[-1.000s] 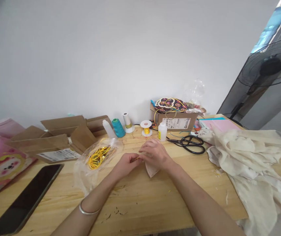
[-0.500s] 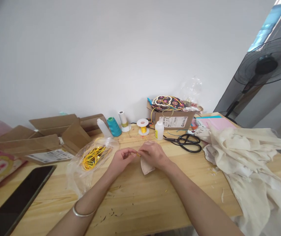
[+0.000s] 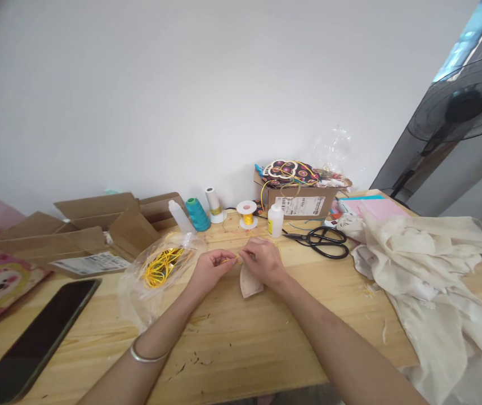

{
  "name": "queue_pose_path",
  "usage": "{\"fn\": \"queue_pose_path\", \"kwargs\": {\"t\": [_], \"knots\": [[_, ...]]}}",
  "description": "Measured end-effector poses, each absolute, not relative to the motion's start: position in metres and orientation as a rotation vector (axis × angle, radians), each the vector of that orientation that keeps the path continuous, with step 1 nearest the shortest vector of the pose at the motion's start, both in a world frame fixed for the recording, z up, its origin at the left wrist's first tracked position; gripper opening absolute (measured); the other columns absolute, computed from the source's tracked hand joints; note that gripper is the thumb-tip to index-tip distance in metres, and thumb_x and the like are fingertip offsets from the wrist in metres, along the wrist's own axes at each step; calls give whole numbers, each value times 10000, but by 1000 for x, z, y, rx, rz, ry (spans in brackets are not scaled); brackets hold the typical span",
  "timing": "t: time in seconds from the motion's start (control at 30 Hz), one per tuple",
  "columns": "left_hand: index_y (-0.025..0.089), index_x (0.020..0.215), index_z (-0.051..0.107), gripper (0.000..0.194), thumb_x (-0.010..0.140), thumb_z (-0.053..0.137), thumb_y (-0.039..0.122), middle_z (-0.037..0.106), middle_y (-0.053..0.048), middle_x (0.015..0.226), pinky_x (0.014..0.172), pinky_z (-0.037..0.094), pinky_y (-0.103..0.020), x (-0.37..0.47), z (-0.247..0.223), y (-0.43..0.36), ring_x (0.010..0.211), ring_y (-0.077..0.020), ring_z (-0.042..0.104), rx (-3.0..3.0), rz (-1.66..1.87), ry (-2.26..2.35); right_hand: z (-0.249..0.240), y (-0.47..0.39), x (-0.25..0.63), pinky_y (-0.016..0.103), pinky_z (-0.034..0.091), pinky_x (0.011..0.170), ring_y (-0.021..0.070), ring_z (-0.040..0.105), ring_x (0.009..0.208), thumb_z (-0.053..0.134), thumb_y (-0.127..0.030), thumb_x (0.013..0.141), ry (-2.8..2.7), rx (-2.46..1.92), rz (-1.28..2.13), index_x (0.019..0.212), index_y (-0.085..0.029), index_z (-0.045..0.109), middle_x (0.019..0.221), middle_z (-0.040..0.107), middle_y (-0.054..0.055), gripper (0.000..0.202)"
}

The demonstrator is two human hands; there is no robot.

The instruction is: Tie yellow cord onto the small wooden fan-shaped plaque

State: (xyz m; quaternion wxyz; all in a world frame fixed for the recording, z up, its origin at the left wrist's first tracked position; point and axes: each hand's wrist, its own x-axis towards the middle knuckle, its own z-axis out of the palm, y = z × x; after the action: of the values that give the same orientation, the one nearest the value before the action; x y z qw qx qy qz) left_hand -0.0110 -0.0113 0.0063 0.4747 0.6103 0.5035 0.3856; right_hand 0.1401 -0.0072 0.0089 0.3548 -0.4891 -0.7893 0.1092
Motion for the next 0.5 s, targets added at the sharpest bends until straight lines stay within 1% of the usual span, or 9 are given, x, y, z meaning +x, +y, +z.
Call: {"fn": "queue_pose_path", "kwargs": {"t": [0.23,0.37,0.5], "knots": [[122,656,608,210,578,577,315,556,-5,531,432,302,-185,-11,7,-12,459,-70,413,1542,993,1257,12,-9,142,209,311,547,94,457,590,439,-190,718,-2017,-1218,244,590,-166,552,606,545,10,173],[126,637,617,206,577,577,319,575,-11,533,425,312,-186,-10,7,-13,451,-76,432,1550,979,1275,13,-9,142,210,309,534,94,449,569,445,-188,711,-2025,-1224,237,565,-163,549,577,535,11,181],[136,659,635,189,581,577,298,624,-36,631,498,373,-201,-9,8,-13,528,-102,502,1565,980,1214,12,-9,141,209,310,529,95,444,560,444,-201,711,-2025,-1250,248,538,-160,544,556,521,12,204]]}}
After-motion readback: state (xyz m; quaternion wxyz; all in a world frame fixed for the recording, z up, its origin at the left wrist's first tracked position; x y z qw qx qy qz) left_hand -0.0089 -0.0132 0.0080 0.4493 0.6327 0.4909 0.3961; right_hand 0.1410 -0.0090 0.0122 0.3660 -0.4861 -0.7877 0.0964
